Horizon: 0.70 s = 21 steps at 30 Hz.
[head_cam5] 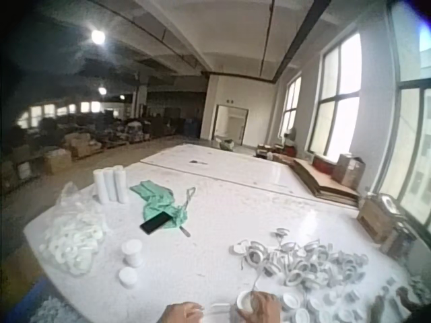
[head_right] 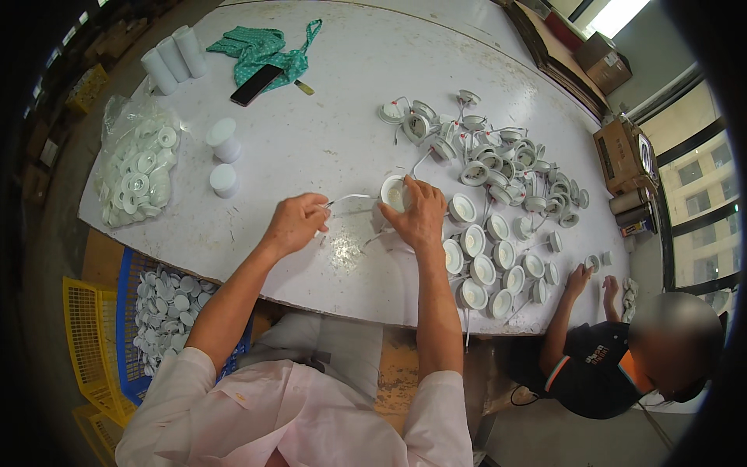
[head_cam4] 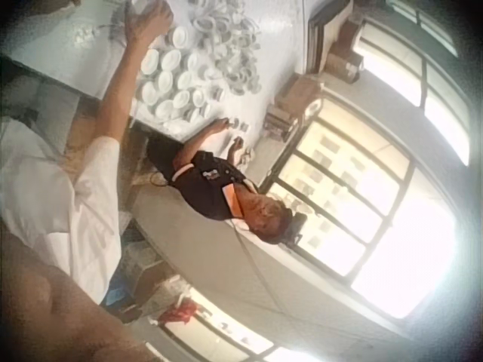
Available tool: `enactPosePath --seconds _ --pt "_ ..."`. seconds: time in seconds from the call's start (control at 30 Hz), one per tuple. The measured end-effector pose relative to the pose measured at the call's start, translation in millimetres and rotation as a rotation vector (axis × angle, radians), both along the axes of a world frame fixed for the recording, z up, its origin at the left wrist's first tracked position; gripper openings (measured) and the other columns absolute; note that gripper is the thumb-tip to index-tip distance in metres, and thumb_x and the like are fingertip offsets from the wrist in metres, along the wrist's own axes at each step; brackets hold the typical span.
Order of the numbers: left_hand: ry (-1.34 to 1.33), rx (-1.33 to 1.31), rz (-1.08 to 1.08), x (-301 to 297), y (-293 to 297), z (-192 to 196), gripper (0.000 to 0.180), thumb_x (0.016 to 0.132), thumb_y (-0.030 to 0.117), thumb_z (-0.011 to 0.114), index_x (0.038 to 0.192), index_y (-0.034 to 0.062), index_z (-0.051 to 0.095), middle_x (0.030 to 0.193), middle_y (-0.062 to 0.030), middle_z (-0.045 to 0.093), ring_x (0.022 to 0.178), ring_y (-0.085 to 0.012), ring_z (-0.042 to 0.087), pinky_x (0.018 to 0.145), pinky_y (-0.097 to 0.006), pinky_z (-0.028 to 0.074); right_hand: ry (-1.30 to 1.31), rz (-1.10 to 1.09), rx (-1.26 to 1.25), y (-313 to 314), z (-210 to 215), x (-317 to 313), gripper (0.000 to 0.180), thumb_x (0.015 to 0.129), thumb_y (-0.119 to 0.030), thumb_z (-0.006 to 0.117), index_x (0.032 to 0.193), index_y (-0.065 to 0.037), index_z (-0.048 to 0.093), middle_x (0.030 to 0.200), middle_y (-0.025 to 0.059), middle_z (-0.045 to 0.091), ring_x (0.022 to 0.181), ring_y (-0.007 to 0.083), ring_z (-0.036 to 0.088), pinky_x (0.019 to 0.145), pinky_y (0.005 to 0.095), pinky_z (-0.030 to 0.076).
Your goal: The person arranges light parts on the table, then repeatedly assembles circular LED lights by fitting housing pieces and round caps onto the light modules by hand.
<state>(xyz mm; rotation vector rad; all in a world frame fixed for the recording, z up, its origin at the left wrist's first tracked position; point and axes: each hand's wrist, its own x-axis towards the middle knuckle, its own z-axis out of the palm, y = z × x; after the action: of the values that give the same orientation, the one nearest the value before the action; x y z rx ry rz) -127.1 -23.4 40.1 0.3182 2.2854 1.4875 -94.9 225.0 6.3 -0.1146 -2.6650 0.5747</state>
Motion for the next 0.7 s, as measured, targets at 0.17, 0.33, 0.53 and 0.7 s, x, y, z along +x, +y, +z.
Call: enactPosePath --seconds 0.17,0.33,0.53,0.7 --pt "-0.009 0.068 0.113 -13.5 -12.2 -7.4 0.034 0.089 0.013 0.057 0.117 -0.0057 0.057 0.095 -0.0131 0.07 0.079 -0.0148 0.068 0.069 -0.025 0.05 -0.179 -0.159 0.11 -11.5 -9.8 -21.4 0.066 0.064 -0.05 0.075 0.115 -0.009 0.064 0.113 0.0103 0.064 0.116 0.0295 0.051 0.106 0.0506 0.028" --pt "-0.012 0.231 0.166 3.7 -20.5 -23.3 0.027 0.091 0.012 0.057 0.112 -0.0038 0.06 0.098 -0.0119 0.07 0.078 -0.0118 0.067 0.063 -0.024 0.05 -0.305 -0.217 0.231 -14.6 -14.3 -24.5 0.064 0.066 -0.054 0.072 0.113 -0.012 0.065 0.114 0.0092 0.064 0.121 0.027 0.048 0.109 0.0555 0.022" --pt "0.011 0.32 0.145 29.1 -39.6 -39.0 0.02 0.093 0.009 0.055 0.107 -0.0032 0.062 0.099 -0.0137 0.07 0.075 -0.0134 0.067 0.058 -0.022 0.049 -0.336 -0.173 0.163 -12.0 -11.9 -29.7 0.065 0.069 -0.056 0.071 0.115 -0.01 0.064 0.117 0.0102 0.063 0.122 0.028 0.047 0.108 0.0499 0.025" --pt "0.051 0.367 0.174 55.6 -68.2 -43.1 0.017 0.093 0.006 0.053 0.104 -0.0037 0.062 0.097 -0.0145 0.07 0.074 -0.0141 0.068 0.057 -0.022 0.048 0.063 -0.205 0.057 37.9 -15.1 -57.5 0.052 0.074 -0.036 0.074 0.114 -0.005 0.061 0.113 0.0168 0.062 0.11 0.0336 0.055 0.093 0.0411 0.045"
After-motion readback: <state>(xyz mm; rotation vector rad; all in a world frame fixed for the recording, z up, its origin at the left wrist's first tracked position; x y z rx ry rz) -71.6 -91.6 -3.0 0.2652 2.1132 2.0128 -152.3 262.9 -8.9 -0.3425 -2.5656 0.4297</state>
